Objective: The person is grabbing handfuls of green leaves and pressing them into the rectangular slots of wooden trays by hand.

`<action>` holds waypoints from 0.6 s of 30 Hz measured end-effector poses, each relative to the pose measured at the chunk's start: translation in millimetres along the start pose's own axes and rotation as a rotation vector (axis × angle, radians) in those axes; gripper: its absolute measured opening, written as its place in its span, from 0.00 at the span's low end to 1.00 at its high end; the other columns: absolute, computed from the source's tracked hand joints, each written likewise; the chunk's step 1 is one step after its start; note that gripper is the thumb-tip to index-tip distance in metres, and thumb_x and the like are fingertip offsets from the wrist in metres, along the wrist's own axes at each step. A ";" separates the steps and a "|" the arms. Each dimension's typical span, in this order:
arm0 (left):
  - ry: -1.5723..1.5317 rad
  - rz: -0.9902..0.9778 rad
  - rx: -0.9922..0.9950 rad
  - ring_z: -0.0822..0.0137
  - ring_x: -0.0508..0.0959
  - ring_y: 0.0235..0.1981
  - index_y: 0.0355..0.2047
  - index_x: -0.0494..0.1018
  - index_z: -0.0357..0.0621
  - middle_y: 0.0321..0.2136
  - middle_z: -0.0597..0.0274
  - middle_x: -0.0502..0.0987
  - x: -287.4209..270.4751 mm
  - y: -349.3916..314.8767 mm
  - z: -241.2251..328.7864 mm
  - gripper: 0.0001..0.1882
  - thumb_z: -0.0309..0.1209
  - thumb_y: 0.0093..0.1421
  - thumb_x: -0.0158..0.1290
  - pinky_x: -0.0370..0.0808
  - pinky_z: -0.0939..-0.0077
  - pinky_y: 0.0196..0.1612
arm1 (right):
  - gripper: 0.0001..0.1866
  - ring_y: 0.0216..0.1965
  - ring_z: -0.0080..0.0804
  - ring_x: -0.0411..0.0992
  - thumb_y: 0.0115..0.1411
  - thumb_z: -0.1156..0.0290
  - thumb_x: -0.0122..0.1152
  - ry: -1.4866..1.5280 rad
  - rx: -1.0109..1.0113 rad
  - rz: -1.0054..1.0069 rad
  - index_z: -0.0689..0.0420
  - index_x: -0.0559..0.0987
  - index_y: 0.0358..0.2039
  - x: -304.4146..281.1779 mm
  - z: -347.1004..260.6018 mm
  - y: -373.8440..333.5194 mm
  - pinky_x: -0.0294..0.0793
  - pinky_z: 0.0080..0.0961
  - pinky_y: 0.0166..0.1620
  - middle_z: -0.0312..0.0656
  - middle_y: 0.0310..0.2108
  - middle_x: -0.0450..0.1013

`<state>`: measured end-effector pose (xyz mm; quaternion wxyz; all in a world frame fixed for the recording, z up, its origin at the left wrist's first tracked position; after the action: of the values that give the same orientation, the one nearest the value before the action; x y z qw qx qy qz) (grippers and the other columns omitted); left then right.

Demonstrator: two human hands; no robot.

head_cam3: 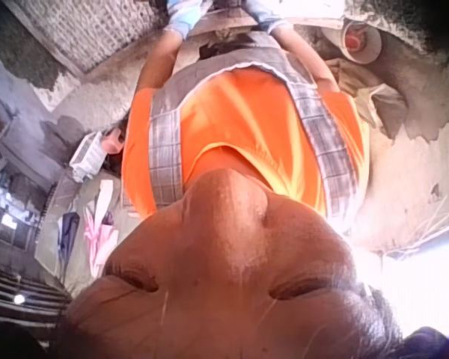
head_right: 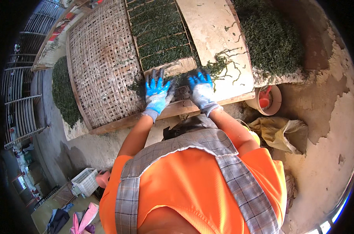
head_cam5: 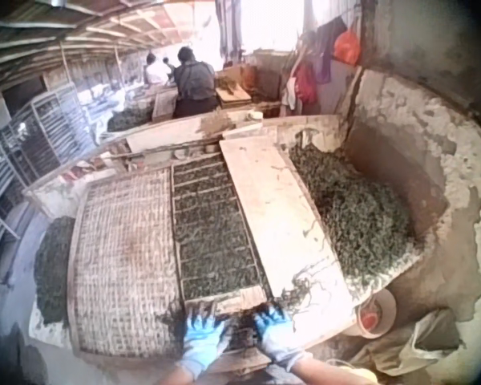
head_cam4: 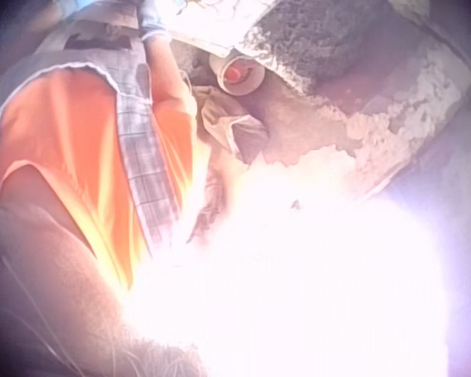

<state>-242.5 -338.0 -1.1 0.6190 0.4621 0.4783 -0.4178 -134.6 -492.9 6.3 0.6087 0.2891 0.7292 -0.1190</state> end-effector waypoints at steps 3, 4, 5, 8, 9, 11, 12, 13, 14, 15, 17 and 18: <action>0.075 -0.017 -0.093 0.42 0.45 0.70 0.48 0.79 0.60 0.69 0.46 0.49 1.9 -13.0 -22.3 0.20 0.48 0.58 0.51 0.38 0.40 0.68 | 0.24 0.60 0.47 0.64 0.51 0.69 0.57 0.075 0.037 -0.060 0.55 0.75 0.51 -13.1 -9.3 -1.3 0.56 0.47 0.65 0.48 0.55 0.70; 0.096 -0.035 -0.140 0.40 0.44 0.70 0.49 0.78 0.60 0.69 0.44 0.48 2.4 -22.4 -27.0 0.20 0.48 0.59 0.51 0.37 0.39 0.68 | 0.25 0.60 0.48 0.65 0.51 0.70 0.57 0.176 -0.024 -0.156 0.55 0.74 0.52 -22.1 -22.0 0.8 0.57 0.47 0.64 0.48 0.56 0.70; 0.106 -0.082 -0.178 0.40 0.45 0.70 0.50 0.78 0.60 0.69 0.44 0.49 -3.1 -24.4 -25.6 0.21 0.47 0.58 0.51 0.38 0.39 0.68 | 0.29 0.60 0.48 0.64 0.50 0.72 0.56 0.286 -0.217 -0.085 0.55 0.72 0.56 -1.3 -28.4 -6.7 0.59 0.44 0.64 0.49 0.59 0.67; 0.117 -0.053 -0.223 0.38 0.48 0.69 0.54 0.75 0.58 0.68 0.44 0.51 -12.1 -25.4 -17.8 0.24 0.43 0.56 0.52 0.40 0.38 0.67 | 0.32 0.62 0.48 0.63 0.50 0.72 0.55 0.298 -0.289 -0.238 0.55 0.69 0.60 35.1 -44.5 -13.4 0.59 0.40 0.66 0.50 0.61 0.65; 0.110 0.030 -0.197 0.39 0.49 0.69 0.55 0.74 0.58 0.68 0.45 0.52 -16.3 -20.7 -10.0 0.25 0.43 0.56 0.52 0.40 0.38 0.68 | 0.31 0.61 0.48 0.63 0.51 0.70 0.55 0.251 -0.266 -0.137 0.56 0.70 0.59 39.3 -36.8 -9.6 0.60 0.39 0.65 0.50 0.61 0.65; 0.092 0.152 -0.019 0.42 0.49 0.69 0.60 0.69 0.61 0.68 0.48 0.52 -20.1 -9.8 2.0 0.28 0.41 0.56 0.52 0.40 0.39 0.68 | 0.33 0.61 0.47 0.64 0.48 0.70 0.59 0.372 -0.033 -0.103 0.57 0.70 0.58 42.0 -23.5 -5.2 0.61 0.39 0.64 0.51 0.59 0.67; 0.064 0.008 0.070 0.45 0.49 0.70 0.62 0.66 0.64 0.69 0.50 0.52 -13.0 -4.7 8.8 0.31 0.42 0.55 0.53 0.40 0.39 0.69 | 0.33 0.60 0.48 0.64 0.47 0.69 0.60 0.422 0.089 -0.101 0.57 0.70 0.58 28.8 -21.7 -7.7 0.61 0.39 0.64 0.51 0.58 0.67; 0.048 -0.073 0.114 0.45 0.48 0.70 0.62 0.66 0.65 0.69 0.50 0.50 -4.3 1.0 9.5 0.32 0.44 0.53 0.54 0.40 0.40 0.69 | 0.34 0.59 0.48 0.65 0.46 0.69 0.61 0.353 0.075 -0.157 0.57 0.70 0.58 29.1 -20.6 -7.7 0.62 0.40 0.63 0.51 0.58 0.68; 0.037 -0.146 0.166 0.44 0.47 0.70 0.61 0.66 0.67 0.69 0.51 0.49 2.2 9.8 10.2 0.34 0.45 0.52 0.56 0.39 0.40 0.69 | 0.34 0.59 0.49 0.65 0.46 0.69 0.61 0.349 -0.038 -0.131 0.57 0.70 0.58 25.3 -22.5 -8.3 0.61 0.40 0.63 0.51 0.58 0.68; 0.150 -0.261 0.132 0.46 0.44 0.71 0.61 0.67 0.68 0.71 0.53 0.45 7.4 10.8 7.5 0.36 0.48 0.49 0.58 0.36 0.42 0.70 | 0.34 0.59 0.49 0.65 0.47 0.69 0.60 0.343 -0.152 -0.104 0.57 0.70 0.59 21.5 -25.9 -11.0 0.61 0.41 0.63 0.51 0.58 0.68; 0.186 -0.256 0.085 0.45 0.42 0.71 0.58 0.71 0.65 0.71 0.52 0.45 5.4 1.5 -8.7 0.32 0.50 0.50 0.57 0.34 0.43 0.70 | 0.34 0.60 0.48 0.64 0.50 0.68 0.57 0.305 -0.296 -0.117 0.56 0.68 0.60 16.2 -36.6 -18.6 0.60 0.42 0.64 0.50 0.59 0.67; 0.198 -0.263 0.058 0.44 0.43 0.71 0.56 0.73 0.62 0.70 0.50 0.46 2.7 -4.9 -12.0 0.30 0.51 0.52 0.55 0.35 0.42 0.70 | 0.32 0.61 0.50 0.62 0.54 0.66 0.54 0.319 -0.347 -0.131 0.57 0.66 0.61 25.2 -38.1 -19.2 0.57 0.42 0.65 0.51 0.60 0.65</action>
<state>-249.2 -327.6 -5.9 0.4951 0.4523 0.5810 -0.4613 -179.0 -481.4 -12.4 0.5174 0.1473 0.8428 0.0158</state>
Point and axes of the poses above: each hand's wrist, its own y-axis towards the middle knuckle, its own x-axis out of the palm, z = x × y, the point moved 4 cm from there along y, towards the middle knuckle
